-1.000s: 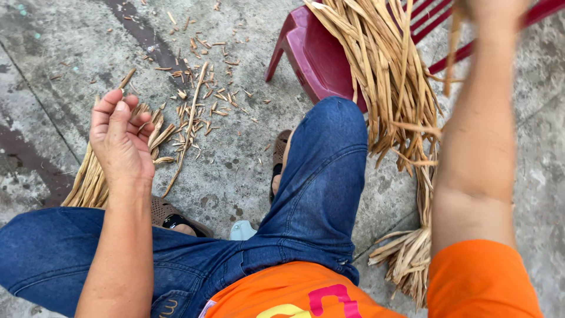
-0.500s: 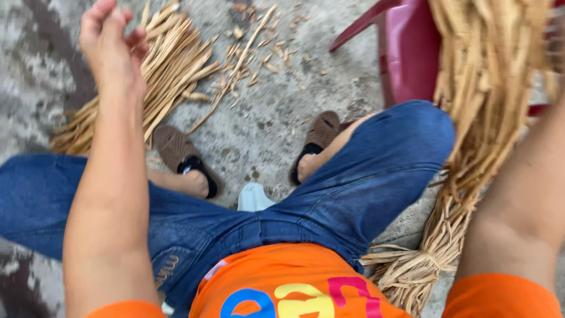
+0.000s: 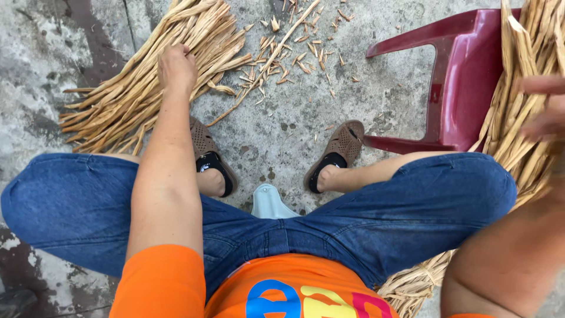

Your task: The person sits cross-legged on a concrete floor and uses shears to trim and split dried plant stems. They repeatedly pick up stems, cut them into smaller pieces, and place the trimmed pieces onto a nearby red plastic chair. The person also moves a bundle of stems and repositions the chair during the task.

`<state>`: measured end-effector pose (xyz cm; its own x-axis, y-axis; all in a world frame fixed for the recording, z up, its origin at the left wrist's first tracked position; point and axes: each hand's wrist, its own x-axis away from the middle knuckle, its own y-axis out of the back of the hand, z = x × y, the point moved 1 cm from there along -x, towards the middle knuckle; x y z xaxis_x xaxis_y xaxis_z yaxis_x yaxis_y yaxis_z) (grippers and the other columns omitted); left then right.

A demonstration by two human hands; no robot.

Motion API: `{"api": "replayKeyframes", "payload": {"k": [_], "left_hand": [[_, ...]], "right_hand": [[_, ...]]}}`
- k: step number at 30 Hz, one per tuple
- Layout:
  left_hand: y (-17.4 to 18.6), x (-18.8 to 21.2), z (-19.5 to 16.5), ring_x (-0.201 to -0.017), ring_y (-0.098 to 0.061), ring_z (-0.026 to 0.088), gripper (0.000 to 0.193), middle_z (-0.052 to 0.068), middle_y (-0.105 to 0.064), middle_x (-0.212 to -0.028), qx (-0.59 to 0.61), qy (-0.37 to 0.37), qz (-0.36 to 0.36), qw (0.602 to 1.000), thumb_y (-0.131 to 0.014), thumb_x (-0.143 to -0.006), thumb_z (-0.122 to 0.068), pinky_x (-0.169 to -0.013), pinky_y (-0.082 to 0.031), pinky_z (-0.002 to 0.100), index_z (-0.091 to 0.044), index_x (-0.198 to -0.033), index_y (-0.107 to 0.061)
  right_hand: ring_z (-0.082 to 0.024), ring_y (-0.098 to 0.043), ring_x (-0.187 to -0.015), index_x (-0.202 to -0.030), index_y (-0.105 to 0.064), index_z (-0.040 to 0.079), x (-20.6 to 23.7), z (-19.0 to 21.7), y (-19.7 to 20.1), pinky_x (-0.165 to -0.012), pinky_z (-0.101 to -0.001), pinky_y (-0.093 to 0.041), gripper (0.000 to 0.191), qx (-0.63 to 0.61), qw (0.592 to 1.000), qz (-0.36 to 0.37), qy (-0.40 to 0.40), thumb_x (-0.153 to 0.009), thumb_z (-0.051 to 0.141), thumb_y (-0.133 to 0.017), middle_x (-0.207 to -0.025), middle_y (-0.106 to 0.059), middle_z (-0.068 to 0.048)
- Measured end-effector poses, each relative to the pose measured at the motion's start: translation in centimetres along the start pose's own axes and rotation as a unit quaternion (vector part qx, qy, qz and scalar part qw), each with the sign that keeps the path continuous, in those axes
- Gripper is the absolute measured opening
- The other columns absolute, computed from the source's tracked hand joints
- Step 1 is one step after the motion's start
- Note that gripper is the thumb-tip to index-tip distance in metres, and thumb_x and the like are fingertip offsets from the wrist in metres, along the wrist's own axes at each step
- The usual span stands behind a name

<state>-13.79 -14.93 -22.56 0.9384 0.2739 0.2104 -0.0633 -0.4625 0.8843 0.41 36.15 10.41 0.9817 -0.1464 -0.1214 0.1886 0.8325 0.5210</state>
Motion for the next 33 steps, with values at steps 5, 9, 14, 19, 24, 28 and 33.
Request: {"api": "replayKeyframes", "payload": {"k": [5, 9, 14, 19, 24, 28, 33], "left_hand": [[-2.4, -3.1, 0.3, -0.119, -0.054, 0.035, 0.029, 0.014, -0.063, -0.128, -0.034, -0.032, -0.028, 0.999, -0.073, -0.09, -0.011, -0.102, -0.045, 0.046, -0.007, -0.118, -0.071], [-4.0, -5.1, 0.1, -0.118, -0.053, 0.037, 0.035, 0.018, -0.063, -0.124, -0.085, -0.04, -0.018, 0.995, -0.07, -0.09, -0.008, -0.097, -0.042, 0.052, -0.003, -0.125, -0.066], [-4.8, -4.3, -0.1, -0.12, -0.054, 0.037, 0.033, 0.023, -0.061, -0.124, -0.177, -0.031, 0.023, 0.983, -0.068, -0.089, -0.007, -0.097, -0.043, 0.052, -0.001, -0.121, -0.064], [-4.5, -3.3, -0.7, -0.117, -0.056, 0.035, 0.027, 0.021, -0.062, -0.12, -0.143, -0.06, -0.01, 0.988, -0.064, -0.089, -0.006, -0.098, -0.043, 0.053, -0.002, -0.116, -0.063], [-1.6, -1.8, -1.3, -0.107, -0.064, 0.037, 0.024, 0.02, -0.067, -0.111, -0.047, -0.056, -0.011, 0.997, -0.064, -0.096, -0.013, -0.096, -0.047, 0.052, -0.004, -0.117, -0.06], [2.3, 1.0, -2.5, -0.098, -0.065, 0.04, 0.03, 0.02, -0.068, -0.104, -0.009, -0.084, -0.045, 0.995, -0.069, -0.094, -0.025, -0.085, -0.046, 0.055, -0.012, -0.119, -0.059], [6.2, 3.3, -3.8, -0.101, -0.067, 0.041, 0.028, 0.02, -0.071, -0.105, -0.022, -0.019, 0.043, 0.999, -0.065, -0.103, -0.029, -0.09, -0.049, 0.054, -0.013, -0.124, -0.056]], "right_hand": [[-0.008, -0.068, -0.075, -0.144, -0.057, -0.001, -0.7, 0.2, -10.2, -0.063, -0.0206, -0.054, 0.047, -0.068, 0.981, 0.111, -0.145, -0.099, -0.005, -0.069, -0.104, -0.075, -0.012], [-0.004, -0.065, -0.079, -0.141, -0.057, -0.002, -1.9, -0.5, -12.2, -0.065, -0.0182, -0.053, 0.051, -0.037, 0.976, 0.107, -0.184, -0.093, 0.0, -0.075, -0.105, -0.075, -0.008], [-0.004, -0.064, -0.082, -0.141, -0.056, -0.002, -2.4, -1.2, -12.4, -0.066, -0.0175, -0.051, 0.054, -0.031, 0.975, 0.108, -0.193, -0.091, 0.001, -0.076, -0.102, -0.074, -0.005], [-0.004, -0.067, -0.09, -0.14, -0.055, -0.002, -2.0, -1.2, -11.9, -0.075, -0.0186, -0.054, 0.054, -0.021, 0.979, 0.12, -0.161, -0.091, 0.001, -0.076, -0.103, -0.074, -0.004], [-0.004, -0.066, -0.091, -0.139, -0.057, -0.002, -1.5, -0.6, -11.6, -0.075, -0.0188, -0.053, 0.053, -0.014, 0.983, 0.131, -0.131, -0.091, 0.002, -0.078, -0.101, -0.073, -0.004], [-0.002, -0.063, -0.086, -0.137, -0.058, 0.0, -1.0, 0.3, -11.3, -0.07, -0.0183, -0.051, 0.053, -0.027, 0.987, 0.12, -0.102, -0.09, 0.004, -0.08, -0.097, -0.071, 0.0], [0.0, -0.059, -0.077, -0.134, -0.062, 0.002, -0.5, 1.4, -11.5, -0.063, -0.018, -0.048, 0.051, -0.042, 0.989, 0.117, -0.083, -0.087, 0.007, -0.083, -0.087, -0.067, 0.004]]}}
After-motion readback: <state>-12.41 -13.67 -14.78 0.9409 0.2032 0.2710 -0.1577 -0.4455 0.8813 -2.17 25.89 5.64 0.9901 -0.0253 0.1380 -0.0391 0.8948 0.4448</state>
